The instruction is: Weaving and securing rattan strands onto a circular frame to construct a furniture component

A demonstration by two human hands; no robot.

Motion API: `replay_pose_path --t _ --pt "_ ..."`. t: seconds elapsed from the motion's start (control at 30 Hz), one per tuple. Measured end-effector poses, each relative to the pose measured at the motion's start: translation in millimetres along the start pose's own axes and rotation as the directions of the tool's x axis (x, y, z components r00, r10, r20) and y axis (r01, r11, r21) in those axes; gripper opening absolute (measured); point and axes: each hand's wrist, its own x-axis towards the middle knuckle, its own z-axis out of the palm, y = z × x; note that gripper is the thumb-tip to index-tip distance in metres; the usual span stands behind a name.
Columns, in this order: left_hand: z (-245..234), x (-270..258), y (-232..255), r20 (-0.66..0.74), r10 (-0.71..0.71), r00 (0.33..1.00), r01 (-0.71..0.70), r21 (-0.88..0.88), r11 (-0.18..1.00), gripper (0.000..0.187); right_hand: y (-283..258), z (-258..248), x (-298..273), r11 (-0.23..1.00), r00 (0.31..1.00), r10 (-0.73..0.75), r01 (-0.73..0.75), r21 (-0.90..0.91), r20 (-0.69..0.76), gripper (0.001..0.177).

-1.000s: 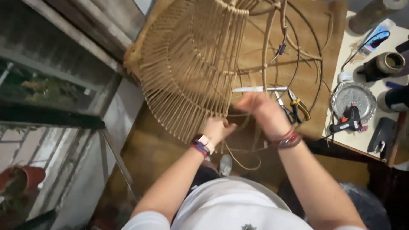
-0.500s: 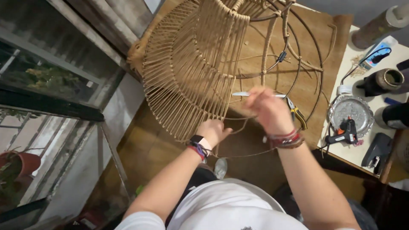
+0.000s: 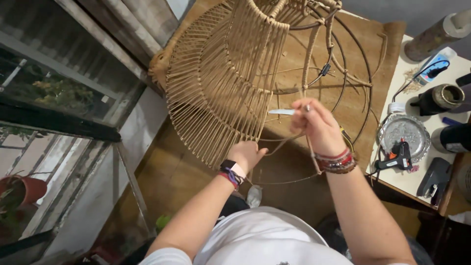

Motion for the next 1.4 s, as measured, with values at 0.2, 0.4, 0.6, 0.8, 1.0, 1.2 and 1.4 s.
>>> replay_pose_path --t 0.2,0.4,0.6,0.8,1.0,1.2,1.4 --pt "0.7 -39.8 15.7 0.13 0.192 0.973 0.109 -0.988 0.113 0.043 35.0 2.8 -60.4 0.416 0.591 0.724 0.037 -0.909 0.356 0.021" --pt "18.3 -13.3 1.2 -0.261 0.077 0.962 -0.121 -0.158 0.98 0.046 -19.9 43.5 -7.3 0.985 0.98 0.173 -0.173 -0.011 0.094 0.031" --pt "7.1 -24.0 19.0 -0.087 0.095 0.992 -0.128 -0.743 0.657 0.027 -7.9 19.2 -48.7 0.777 0.781 0.21 0.232 -0.585 0.588 0.013" --pt "0.6 -20.6 4.1 -0.131 0.023 0.991 -0.08 -0.448 0.89 0.048 1.8 31.0 -23.5 0.951 0.967 0.127 -0.056 -0.303 0.221 0.027" --pt "56.7 32.0 -17.7 -0.128 0.042 0.991 -0.095 -0.448 0.889 0.016 18.0 3.4 -8.8 0.807 0.871 -0.116 0.363 -0.467 0.478 0.04" --pt "32.9 -9.4 -7.4 0.124 0.14 0.982 0.094 -0.975 0.204 0.039 58.6 5.4 -47.4 0.624 0.914 0.325 -0.015 -0.781 0.242 0.031" --pt "20.4 20.4 -7.0 0.032 0.019 0.999 -0.016 -0.099 0.995 0.046 28.6 8.4 -4.6 0.984 0.99 -0.139 0.136 0.111 0.023 0.024"
